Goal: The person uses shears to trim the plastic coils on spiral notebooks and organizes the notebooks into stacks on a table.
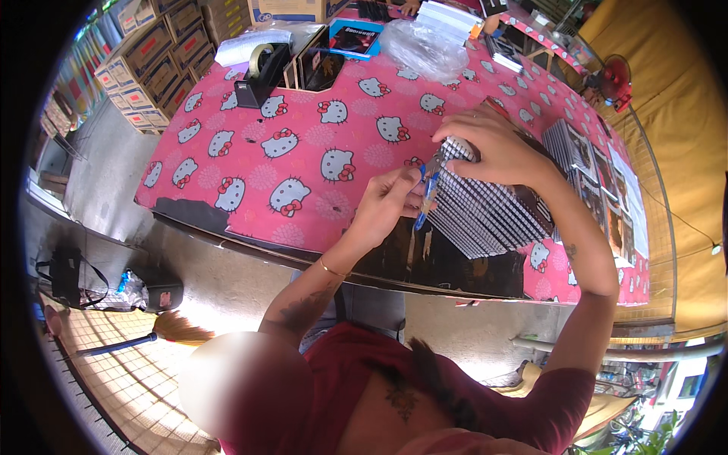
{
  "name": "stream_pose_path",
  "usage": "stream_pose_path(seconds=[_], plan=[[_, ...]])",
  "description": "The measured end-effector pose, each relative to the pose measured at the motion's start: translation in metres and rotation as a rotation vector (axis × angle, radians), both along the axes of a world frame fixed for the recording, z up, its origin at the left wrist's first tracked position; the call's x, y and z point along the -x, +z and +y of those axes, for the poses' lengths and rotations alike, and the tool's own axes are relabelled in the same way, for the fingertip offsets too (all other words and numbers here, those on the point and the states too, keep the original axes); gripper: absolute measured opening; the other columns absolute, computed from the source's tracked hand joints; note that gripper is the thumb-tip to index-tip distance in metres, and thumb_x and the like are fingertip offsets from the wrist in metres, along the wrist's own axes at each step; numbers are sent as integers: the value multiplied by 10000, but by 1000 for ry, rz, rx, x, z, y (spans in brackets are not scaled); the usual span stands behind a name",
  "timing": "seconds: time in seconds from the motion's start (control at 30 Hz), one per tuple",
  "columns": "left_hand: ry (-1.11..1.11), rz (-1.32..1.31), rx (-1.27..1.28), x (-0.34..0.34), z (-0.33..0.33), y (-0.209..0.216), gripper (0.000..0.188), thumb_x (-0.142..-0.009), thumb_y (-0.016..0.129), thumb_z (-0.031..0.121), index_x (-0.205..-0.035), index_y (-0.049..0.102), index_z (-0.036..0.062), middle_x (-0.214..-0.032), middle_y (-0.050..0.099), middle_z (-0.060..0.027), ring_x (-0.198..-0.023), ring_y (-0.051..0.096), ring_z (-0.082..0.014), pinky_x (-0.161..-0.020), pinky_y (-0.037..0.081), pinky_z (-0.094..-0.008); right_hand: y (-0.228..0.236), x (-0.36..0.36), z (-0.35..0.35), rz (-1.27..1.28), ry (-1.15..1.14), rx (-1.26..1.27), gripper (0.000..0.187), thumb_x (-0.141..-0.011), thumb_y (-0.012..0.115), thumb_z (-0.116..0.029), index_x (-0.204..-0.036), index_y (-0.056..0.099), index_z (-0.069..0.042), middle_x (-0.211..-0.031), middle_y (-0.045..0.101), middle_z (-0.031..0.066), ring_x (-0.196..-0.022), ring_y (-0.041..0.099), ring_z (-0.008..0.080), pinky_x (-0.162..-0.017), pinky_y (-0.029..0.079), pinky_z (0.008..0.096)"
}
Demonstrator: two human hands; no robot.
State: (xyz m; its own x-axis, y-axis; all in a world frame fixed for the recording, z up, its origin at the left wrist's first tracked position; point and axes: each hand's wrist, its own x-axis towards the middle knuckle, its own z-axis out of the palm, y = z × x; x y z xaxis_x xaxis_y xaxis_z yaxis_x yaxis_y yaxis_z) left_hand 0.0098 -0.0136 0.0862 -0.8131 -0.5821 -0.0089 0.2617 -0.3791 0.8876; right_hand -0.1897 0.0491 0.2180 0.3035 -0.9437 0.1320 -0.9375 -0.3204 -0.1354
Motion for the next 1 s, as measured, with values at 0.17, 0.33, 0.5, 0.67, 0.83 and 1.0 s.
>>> stream_pose_path(seconds=[0.17,0.33,0.5,0.67,0.83,1.0], plan=[[628,-251,1344,-4,11,13,376,-996,501,289,-1197,634,1,-949,681,-112,-733,678,-189,-636,518,-313,-6,1,-1,-30,-46,-15,318,-695,705,-176,-994,618,-112,-1040,633,35,-1102,548,253,-1068,285,471],[19,-126,238,-8,-4,8,404,-1006,490,323,-1121,606,-47,-943,677,-133,-760,675,-191,-704,536,-303,-9,-4,-1,-23,-20,58,329,-691,707,-175,-1002,618,-116,-1059,626,20,-1109,546,246,-1057,284,477],[-28,-84,-51,-5,1,6,424,-1005,474,318,-1211,568,-41,-958,681,-138,-784,690,-214,-726,562,-330,-6,-1,0,-32,-29,3,317,-698,691,-194,-994,603,-122,-1012,631,36,-1085,563,260,-1038,301,480],[431,-246,1110,-10,10,14,375,-1009,474,276,-1121,629,-46,-952,683,-99,-685,636,-156,-648,523,-331,-4,-2,-1,-18,-57,4,311,-689,688,-201,-980,609,-123,-988,627,44,-1083,561,263,-1039,298,478],[-1,-51,-36,-6,3,-2,366,-1005,483,275,-1082,643,-44,-943,683,-101,-738,672,-167,-654,513,-310,-6,-3,1,-31,-60,-2,316,-683,689,-201,-979,609,-123,-984,626,46,-1086,558,265,-1043,293,480],[38,-139,194,-11,-5,2,393,-1014,476,284,-1158,583,-66,-942,690,-137,-796,693,-217,-773,566,-317,-6,-3,-2,-28,-49,0,320,-679,690,-198,-979,610,-122,-986,627,49,-1091,556,268,-1045,293,480]])
